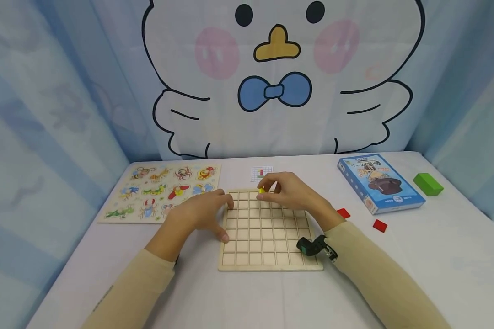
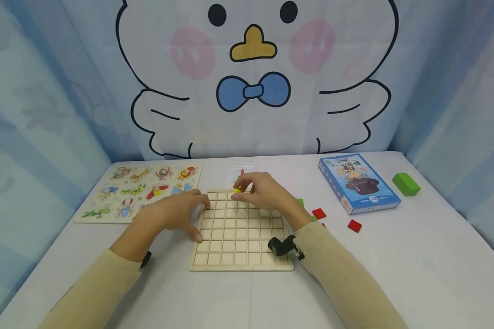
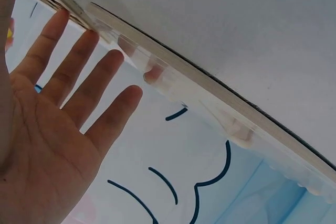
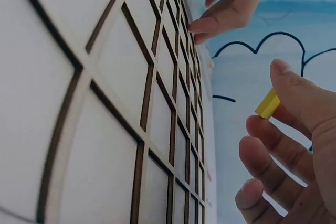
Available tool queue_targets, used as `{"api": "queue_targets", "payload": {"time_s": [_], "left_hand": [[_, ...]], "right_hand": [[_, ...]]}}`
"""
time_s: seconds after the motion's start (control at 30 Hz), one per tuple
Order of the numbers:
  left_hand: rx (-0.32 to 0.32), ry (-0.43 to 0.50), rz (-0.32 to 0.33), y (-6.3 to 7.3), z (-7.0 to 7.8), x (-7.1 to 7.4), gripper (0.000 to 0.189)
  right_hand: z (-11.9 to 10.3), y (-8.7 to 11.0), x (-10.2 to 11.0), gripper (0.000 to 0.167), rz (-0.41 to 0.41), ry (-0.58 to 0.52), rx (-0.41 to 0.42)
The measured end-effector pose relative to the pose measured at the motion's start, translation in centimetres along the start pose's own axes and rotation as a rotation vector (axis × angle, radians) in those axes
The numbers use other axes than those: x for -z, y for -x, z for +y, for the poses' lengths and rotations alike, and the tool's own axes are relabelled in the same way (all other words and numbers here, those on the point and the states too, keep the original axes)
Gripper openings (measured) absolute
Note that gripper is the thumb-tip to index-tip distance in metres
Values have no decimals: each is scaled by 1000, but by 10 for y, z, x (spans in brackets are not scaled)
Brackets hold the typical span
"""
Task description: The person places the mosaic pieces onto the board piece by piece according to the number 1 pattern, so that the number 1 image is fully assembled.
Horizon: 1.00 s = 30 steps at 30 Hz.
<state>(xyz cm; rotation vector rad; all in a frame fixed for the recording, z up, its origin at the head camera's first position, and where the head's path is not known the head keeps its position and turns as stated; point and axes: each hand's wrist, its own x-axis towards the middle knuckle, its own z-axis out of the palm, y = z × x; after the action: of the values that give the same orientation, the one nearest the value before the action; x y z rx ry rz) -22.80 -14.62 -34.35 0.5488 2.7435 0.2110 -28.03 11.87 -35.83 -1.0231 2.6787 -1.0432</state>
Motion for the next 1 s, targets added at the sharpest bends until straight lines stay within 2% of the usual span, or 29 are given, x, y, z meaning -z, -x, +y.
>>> {"api": "queue_targets", "payload": {"time_s": [0.2,0.37,0.8,1.0], "left_hand": [[1,28,5,1,-3,-3,76],[-3,34,11,1,-5,-6,75],[-30,27,-5,0,-3,-1,75],[-10,24,-21,-1,-3,-1,77]], "right_hand": [[0,-5,-10,30,-3,22,-13],[-1,-9,-18,32,-33,34,-54],[4,-11,-25,34,-16,75,-117],[4,-12,-26,38,-35,89,-113]]}}
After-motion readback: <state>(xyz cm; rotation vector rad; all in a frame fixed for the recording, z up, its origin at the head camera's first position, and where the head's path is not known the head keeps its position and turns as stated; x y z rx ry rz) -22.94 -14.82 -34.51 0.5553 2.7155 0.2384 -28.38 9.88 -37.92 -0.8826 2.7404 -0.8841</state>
